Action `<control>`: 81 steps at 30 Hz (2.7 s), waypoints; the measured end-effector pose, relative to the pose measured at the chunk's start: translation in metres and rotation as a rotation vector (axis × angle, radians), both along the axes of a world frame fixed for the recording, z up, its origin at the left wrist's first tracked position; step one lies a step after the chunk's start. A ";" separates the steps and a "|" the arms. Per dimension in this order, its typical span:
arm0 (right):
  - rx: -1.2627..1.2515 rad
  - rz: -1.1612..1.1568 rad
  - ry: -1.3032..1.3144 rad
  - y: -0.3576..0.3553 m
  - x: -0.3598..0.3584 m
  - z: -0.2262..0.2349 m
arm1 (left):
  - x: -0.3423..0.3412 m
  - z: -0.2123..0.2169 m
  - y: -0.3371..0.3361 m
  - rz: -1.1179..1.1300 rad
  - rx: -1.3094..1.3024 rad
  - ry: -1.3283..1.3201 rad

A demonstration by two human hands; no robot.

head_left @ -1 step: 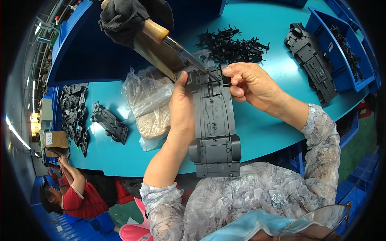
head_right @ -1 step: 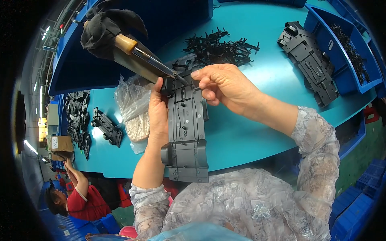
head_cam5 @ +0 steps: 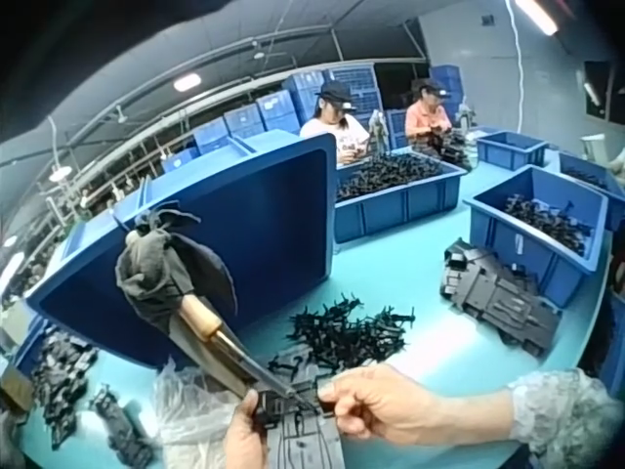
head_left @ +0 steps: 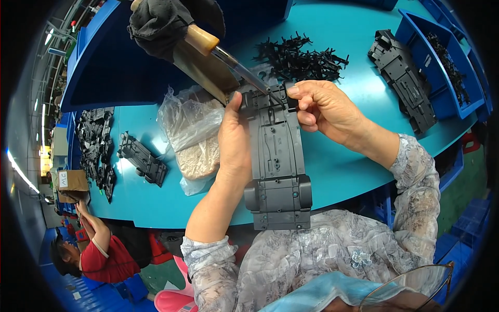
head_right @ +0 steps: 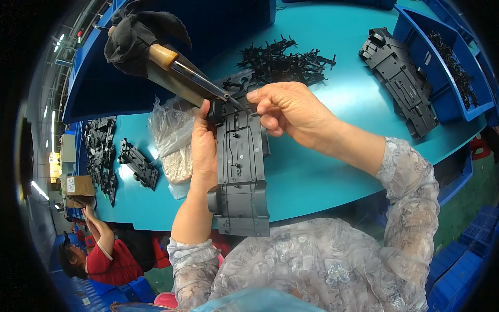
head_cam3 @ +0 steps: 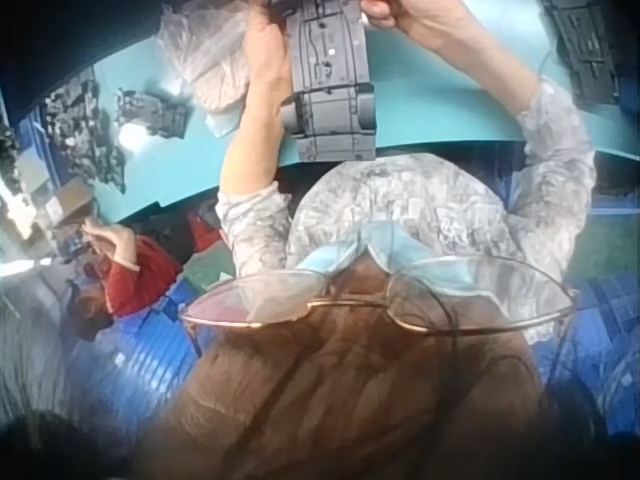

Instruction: The person assembles a toy truck chassis from plastic parts using an electric screwdriver at a factory workbench.

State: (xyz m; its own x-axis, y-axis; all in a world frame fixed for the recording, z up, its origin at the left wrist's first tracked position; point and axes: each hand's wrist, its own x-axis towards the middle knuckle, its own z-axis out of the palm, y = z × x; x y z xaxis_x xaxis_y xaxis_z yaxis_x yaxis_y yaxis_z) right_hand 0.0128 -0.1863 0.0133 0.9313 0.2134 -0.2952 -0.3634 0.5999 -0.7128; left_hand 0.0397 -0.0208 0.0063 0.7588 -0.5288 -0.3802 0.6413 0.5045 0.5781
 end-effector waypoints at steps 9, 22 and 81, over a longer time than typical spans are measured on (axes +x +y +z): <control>0.019 -0.002 -0.003 0.003 0.001 0.000 | 0.003 -0.006 0.003 -0.005 -0.003 0.011; 0.053 0.004 -0.021 0.001 -0.001 -0.001 | 0.002 -0.004 0.002 0.007 -0.054 0.031; 0.025 0.008 -0.034 -0.002 -0.004 0.004 | -0.004 0.006 -0.002 0.027 -0.093 0.024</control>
